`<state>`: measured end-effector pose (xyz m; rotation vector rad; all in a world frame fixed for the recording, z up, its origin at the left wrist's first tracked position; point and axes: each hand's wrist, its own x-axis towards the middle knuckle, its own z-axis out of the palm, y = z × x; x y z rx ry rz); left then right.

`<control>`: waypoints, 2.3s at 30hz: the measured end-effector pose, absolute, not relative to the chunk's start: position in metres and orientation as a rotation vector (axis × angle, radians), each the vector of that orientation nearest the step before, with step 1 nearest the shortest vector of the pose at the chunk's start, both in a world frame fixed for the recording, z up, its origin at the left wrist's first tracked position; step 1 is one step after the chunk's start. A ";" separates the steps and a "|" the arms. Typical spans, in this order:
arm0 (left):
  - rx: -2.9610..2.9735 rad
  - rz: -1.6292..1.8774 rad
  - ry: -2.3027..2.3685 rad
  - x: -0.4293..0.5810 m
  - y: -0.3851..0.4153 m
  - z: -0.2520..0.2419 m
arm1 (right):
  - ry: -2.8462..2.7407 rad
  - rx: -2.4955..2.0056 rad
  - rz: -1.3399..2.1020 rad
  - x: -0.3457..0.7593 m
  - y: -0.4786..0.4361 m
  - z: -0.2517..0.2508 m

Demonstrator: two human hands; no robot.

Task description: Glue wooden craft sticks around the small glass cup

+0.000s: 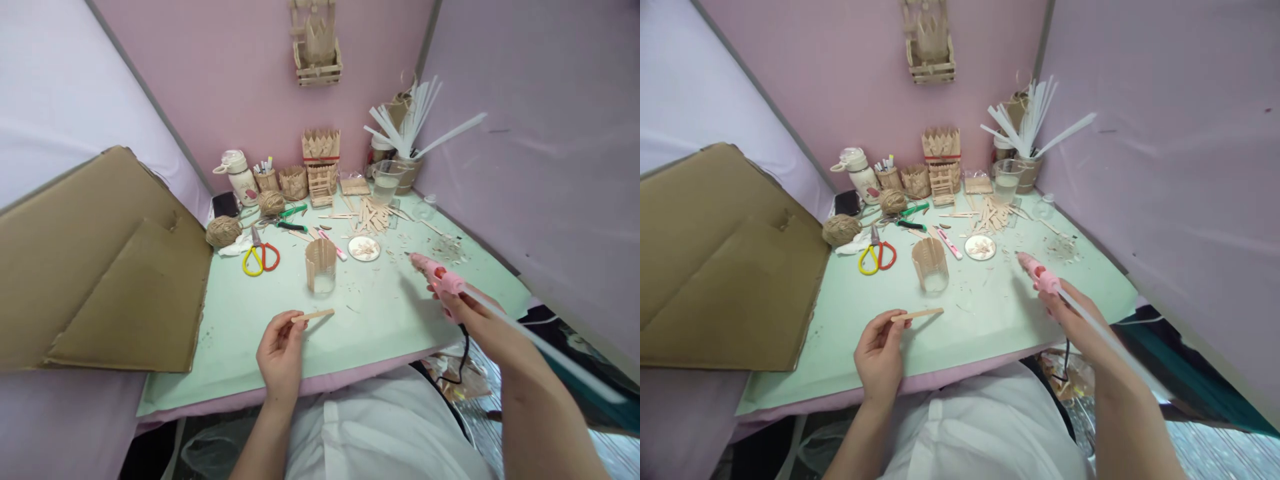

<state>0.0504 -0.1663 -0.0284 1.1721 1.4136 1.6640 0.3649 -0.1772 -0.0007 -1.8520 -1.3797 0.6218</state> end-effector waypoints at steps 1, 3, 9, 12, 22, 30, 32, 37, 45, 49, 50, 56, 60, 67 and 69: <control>1.174 1.657 1.420 0.051 -0.166 -0.029 | -1.347 -1.818 0.717 0.359 -0.181 0.000; 1.174 1.646 1.428 0.051 -0.167 -0.029 | -1.280 -1.759 0.902 0.345 -0.187 0.001; 1.198 1.570 1.431 0.046 -0.172 -0.032 | -1.354 -1.541 1.195 0.304 -0.190 0.009; 1.219 1.522 1.418 0.042 -0.174 -0.034 | -1.431 -1.511 1.279 0.291 -0.188 0.011; 1.436 1.554 1.400 0.039 -0.173 -0.034 | -1.513 -1.485 1.336 0.279 -0.185 0.005; 1.477 1.550 1.407 0.039 -0.174 -0.032 | -1.523 -1.494 1.357 0.278 -0.187 0.001; 1.487 1.562 1.393 0.039 -0.174 -0.032 | -1.507 -1.491 1.354 0.277 -0.187 0.000; 1.533 1.593 1.368 0.039 -0.173 -0.034 | -1.510 -1.499 1.382 0.277 -0.187 0.001; 1.573 1.610 1.350 0.037 -0.173 -0.036 | -1.498 -1.514 1.421 0.276 -0.186 0.003; 1.585 1.602 1.356 0.037 -0.173 -0.036 | -1.508 -1.535 1.410 0.276 -0.187 0.004; 1.586 1.602 1.358 0.037 -0.173 -0.036 | -1.508 -1.536 1.410 0.276 -0.187 0.004; 1.599 1.608 1.358 0.038 -0.173 -0.035 | -1.504 -1.533 1.411 0.277 -0.187 0.004; 1.608 1.605 1.357 0.038 -0.173 -0.035 | -1.507 -1.527 1.400 0.276 -0.187 0.004; 1.617 1.601 1.359 0.038 -0.173 -0.035 | -1.512 -1.540 1.383 0.276 -0.187 0.006; 1.616 1.600 1.360 0.038 -0.174 -0.035 | -1.513 -1.552 1.382 0.277 -0.187 0.005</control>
